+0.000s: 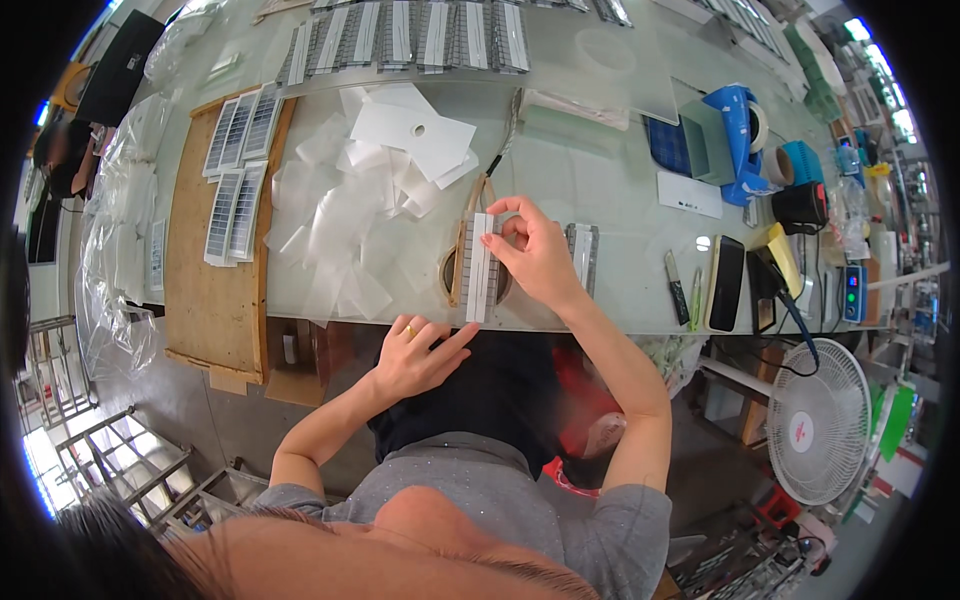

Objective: Packaging small solar panels into protective cardboard sleeves on an assembly line.

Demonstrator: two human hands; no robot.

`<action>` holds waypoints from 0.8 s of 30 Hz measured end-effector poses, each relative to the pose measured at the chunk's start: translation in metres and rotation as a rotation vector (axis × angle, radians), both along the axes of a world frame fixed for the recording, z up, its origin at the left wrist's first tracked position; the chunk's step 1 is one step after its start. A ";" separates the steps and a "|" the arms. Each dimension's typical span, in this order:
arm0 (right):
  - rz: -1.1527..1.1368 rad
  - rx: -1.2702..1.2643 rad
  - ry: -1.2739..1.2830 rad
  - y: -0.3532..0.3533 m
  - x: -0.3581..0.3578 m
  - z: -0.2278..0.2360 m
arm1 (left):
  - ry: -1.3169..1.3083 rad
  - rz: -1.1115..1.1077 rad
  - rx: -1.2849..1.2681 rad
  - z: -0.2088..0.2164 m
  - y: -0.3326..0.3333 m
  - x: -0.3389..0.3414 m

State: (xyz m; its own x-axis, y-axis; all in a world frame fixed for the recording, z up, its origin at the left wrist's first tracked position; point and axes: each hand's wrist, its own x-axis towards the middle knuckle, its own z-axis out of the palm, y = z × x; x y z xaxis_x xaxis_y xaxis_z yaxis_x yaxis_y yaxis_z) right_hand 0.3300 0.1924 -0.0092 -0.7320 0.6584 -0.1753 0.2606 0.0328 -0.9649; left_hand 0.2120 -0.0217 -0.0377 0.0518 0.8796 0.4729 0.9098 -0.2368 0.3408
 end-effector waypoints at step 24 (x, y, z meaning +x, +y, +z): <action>-0.024 0.290 -0.019 -0.001 0.000 0.003 | 0.082 -0.072 -0.019 0.004 0.000 -0.006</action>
State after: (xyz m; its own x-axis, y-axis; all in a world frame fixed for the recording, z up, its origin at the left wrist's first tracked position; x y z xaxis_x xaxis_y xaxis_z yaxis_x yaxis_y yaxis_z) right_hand 0.3304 0.1913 -0.0057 -0.7138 0.7002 0.0095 0.2824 0.3003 -0.9111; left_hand 0.2061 -0.0217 -0.0339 0.1525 0.8808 0.4483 0.9157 -0.2965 0.2711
